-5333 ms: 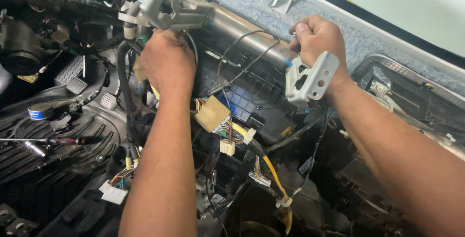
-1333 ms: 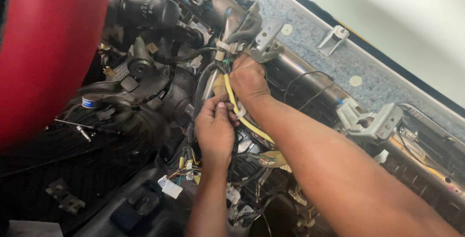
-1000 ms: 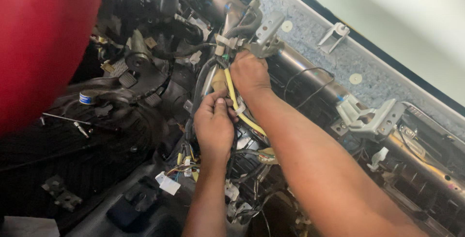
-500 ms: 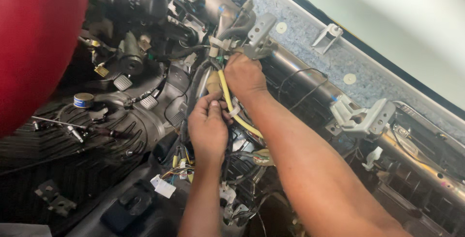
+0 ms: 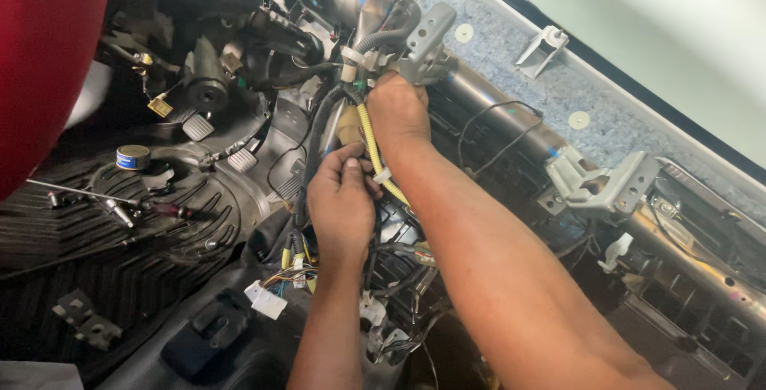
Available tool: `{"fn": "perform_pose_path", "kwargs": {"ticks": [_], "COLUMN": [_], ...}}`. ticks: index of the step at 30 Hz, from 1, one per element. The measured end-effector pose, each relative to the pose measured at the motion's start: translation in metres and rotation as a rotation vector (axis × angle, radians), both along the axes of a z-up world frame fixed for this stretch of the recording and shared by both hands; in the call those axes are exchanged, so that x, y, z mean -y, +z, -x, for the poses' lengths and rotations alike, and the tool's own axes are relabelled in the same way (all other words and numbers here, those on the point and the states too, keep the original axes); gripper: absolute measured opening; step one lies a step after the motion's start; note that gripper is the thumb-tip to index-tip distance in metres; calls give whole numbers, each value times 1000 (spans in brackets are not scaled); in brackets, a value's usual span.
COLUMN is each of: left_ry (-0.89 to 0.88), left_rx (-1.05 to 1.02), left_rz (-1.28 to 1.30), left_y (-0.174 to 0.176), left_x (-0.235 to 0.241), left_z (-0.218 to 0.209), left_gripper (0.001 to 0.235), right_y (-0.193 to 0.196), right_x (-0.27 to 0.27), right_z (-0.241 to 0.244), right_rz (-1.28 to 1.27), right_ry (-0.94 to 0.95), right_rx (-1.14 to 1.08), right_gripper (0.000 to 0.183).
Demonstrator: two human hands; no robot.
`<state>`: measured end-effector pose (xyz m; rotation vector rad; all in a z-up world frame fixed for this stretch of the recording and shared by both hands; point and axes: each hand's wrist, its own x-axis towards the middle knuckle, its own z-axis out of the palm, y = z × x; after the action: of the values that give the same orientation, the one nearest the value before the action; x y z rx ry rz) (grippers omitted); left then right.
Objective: The person works inside a vehicle with the dashboard removed, manipulating wiring harnesses and connectors near the center console and steering column. They connect and disconnect electrical plugs, route cables, and adjust components within the exposed dashboard cavity.
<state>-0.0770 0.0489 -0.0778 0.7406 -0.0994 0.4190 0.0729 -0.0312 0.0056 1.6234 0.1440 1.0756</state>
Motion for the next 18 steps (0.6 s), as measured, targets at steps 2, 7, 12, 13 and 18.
{"fn": "perform_pose_path", "kwargs": {"ticks": [2,7,12,13,18], "left_ry": [6,6,19,34,73], "left_rx": [-19,-13,-14,-18,4], "left_rz": [-6,0,-11,-35,-72], "left_y": [0,1,-5,-5,-6], "left_x": [-1,0,-1,-1,0], "left_z": [1,1,-1,-2,-5], "left_gripper": [26,26,25,25,25], "right_y": [-2,-1,-10,-10,-4], "right_x": [2,9,-1,-3,1], "right_z": [-1,-5,-16,-17,-10], "right_rz": [-67,-86,-12,-29,-129], "right_ry": [127,159,-42,-76,73], "right_rx": [48,40,65,43,35], "right_gripper": [17,18,19,19,16]}}
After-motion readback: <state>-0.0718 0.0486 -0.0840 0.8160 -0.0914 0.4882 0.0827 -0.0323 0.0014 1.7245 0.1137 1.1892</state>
